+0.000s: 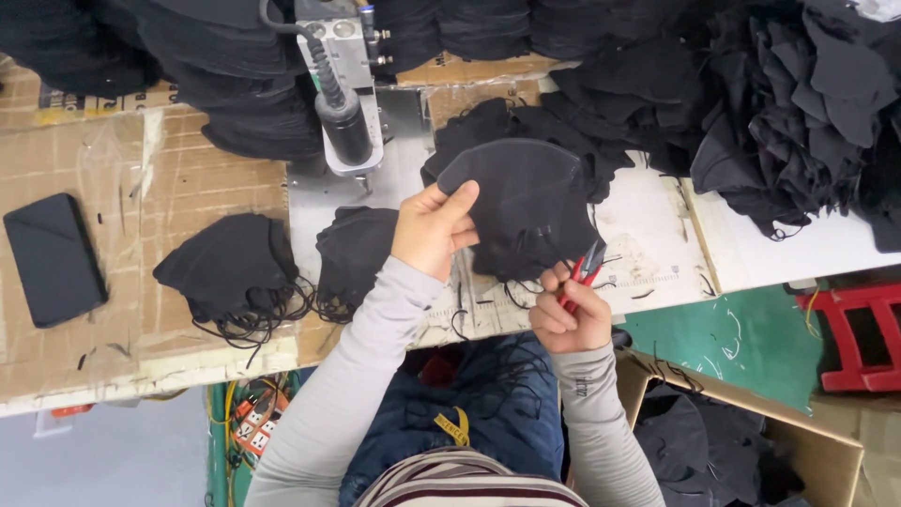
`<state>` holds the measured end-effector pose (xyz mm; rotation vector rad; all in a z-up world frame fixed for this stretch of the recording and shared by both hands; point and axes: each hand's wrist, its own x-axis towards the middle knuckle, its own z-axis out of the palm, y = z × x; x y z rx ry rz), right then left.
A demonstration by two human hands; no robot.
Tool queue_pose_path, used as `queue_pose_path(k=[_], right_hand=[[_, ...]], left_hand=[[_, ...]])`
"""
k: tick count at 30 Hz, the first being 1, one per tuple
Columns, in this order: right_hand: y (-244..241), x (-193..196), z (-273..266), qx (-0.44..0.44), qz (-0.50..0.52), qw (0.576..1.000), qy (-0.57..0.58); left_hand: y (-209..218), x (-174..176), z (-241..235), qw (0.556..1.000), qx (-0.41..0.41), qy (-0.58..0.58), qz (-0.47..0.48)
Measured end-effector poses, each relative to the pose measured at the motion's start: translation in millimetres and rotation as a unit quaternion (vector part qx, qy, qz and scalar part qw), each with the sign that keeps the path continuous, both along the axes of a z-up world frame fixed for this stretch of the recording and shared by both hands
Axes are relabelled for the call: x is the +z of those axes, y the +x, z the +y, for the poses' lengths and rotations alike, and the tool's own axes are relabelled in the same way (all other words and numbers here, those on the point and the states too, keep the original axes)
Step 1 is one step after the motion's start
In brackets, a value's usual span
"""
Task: Trimming loose threads from black fabric masks using a small hand-held cutter.
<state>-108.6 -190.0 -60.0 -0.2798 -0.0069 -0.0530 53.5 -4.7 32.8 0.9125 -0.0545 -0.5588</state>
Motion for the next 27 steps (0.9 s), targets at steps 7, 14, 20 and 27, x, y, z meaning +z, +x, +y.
queue_pose_path(k=[7, 14, 20, 27], right_hand=[[-66, -35, 22, 0.117, 0.01, 0.991, -0.066], [-23, 22, -20, -0.174, 0.252, 0.806, -0.507], [34, -18, -115, -0.31, 0.189, 0.525, -0.77], [78, -55, -139, -0.21, 0.237, 0.48, -0.818]], left_hand=[[-8, -8, 39, 0.996, 0.075, -0.015, -0.039], [-5, -38, 171, 0.96, 0.204, 0.187, -0.052], [55, -158, 310, 0.751, 0.322, 0.519, -0.25], [18, -94, 274, 0.568, 0.315, 0.705, -0.284]])
